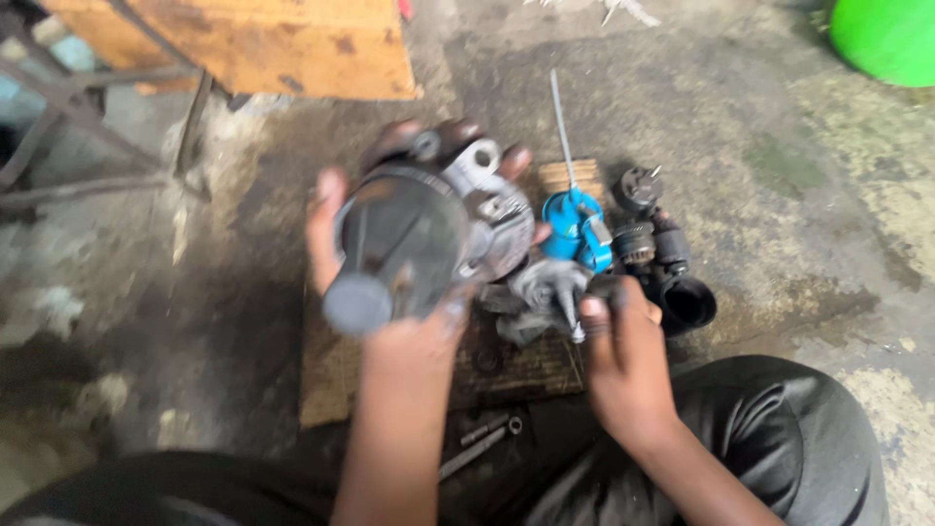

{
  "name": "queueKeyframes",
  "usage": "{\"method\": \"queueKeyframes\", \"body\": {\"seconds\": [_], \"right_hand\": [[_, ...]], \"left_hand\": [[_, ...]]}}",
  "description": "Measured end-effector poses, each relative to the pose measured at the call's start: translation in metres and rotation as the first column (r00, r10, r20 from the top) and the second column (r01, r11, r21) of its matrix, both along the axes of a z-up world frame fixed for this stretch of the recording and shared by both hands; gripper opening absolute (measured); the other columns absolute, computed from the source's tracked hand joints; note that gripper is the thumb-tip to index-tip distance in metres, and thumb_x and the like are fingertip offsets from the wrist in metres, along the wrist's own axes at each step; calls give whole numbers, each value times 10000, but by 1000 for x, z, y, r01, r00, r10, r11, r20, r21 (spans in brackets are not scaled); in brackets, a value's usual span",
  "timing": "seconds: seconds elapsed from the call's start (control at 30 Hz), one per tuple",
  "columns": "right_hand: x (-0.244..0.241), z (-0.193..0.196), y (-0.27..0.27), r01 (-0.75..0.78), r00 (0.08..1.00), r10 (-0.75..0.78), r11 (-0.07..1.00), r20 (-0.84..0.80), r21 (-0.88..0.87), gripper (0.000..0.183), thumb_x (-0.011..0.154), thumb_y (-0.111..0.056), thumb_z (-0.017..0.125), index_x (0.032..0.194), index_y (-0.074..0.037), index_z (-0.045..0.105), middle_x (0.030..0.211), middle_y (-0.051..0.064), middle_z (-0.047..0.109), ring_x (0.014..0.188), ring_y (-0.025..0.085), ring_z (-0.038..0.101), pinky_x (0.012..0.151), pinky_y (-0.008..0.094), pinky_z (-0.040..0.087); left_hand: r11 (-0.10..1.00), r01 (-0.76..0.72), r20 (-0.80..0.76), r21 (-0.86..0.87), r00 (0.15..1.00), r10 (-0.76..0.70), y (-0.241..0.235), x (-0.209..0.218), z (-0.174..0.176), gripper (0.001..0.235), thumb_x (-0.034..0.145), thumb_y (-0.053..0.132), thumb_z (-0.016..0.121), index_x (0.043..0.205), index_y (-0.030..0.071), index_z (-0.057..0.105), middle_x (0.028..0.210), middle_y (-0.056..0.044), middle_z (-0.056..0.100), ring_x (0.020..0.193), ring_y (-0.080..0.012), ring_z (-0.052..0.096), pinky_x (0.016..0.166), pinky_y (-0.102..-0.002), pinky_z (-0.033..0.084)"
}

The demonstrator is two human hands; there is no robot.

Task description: The person sits on the floor and cleans a metal mechanical component, likely a brake caliper, using a blue oil can and a rag. They repeatedly spray the part with oil and wipe it down, rotating the object to clean different sides and crevices.

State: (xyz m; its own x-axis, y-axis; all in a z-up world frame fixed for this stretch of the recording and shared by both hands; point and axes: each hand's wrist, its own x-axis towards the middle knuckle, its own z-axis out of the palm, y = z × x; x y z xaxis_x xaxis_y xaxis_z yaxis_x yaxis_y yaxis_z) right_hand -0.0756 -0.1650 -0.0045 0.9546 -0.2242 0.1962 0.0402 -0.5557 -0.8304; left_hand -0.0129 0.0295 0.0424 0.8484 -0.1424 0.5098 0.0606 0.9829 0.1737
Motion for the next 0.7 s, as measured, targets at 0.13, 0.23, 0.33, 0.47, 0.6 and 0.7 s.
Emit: {"method": "queueKeyframes", "body": {"seconds": [0.13,0.23,0.33,0.47,0.6,0.7], "right_hand": [[13,9,-23,-9,934,-75,972,349,233,246,1222,-249,488,1091,-46,533,978,9,520,952,96,446,872,277,421],[11,16,-24,-60,904,-62,962,424,268,161,1187,-222,508,1163,-62,514,975,-30,511,892,72,439,859,273,395],[1,17,-16,-161,908,35,949,418,271,162,1163,-219,496,1099,-70,500,981,17,554,825,82,445,794,253,410],[-3,28,-6,-171,805,312,937,504,-306,193,1092,-226,499,1082,-34,508,1368,212,554,1174,299,560,1065,377,392],[1,36,-3,-176,826,368,888,426,-425,208,1027,-232,530,1058,-27,552,1418,262,533,1231,400,500,1119,481,276],[3,42,-12,-225,823,396,886,409,-405,198,1040,-223,529,1074,-33,570,1424,252,545,1235,390,503,1111,482,281]], "left_hand": [[987,-115,43,109,993,111,19,1,5,577,1116,518,429,1275,-2,622,1237,-270,664,1164,-465,658,867,-623,610],[981,-120,-65,154,989,131,12,6,3,601,1109,508,396,1271,-28,615,1247,-290,647,1167,-481,652,858,-623,614],[990,-58,-139,130,987,76,3,6,-1,584,1078,477,368,1271,-16,614,1261,-284,650,1210,-471,653,906,-599,624],[980,-93,-83,175,991,109,-8,6,-7,563,1113,436,341,1279,-22,623,1270,-280,664,1258,-429,653,1069,-519,576],[966,-58,-121,251,989,91,-16,3,-9,526,1136,383,333,1292,-26,625,1295,-289,667,1225,-384,657,1102,-509,516],[951,-60,-196,303,973,124,-25,1,-9,492,1107,354,361,1278,-27,620,1294,-294,662,1210,-392,651,1083,-505,516]]}}
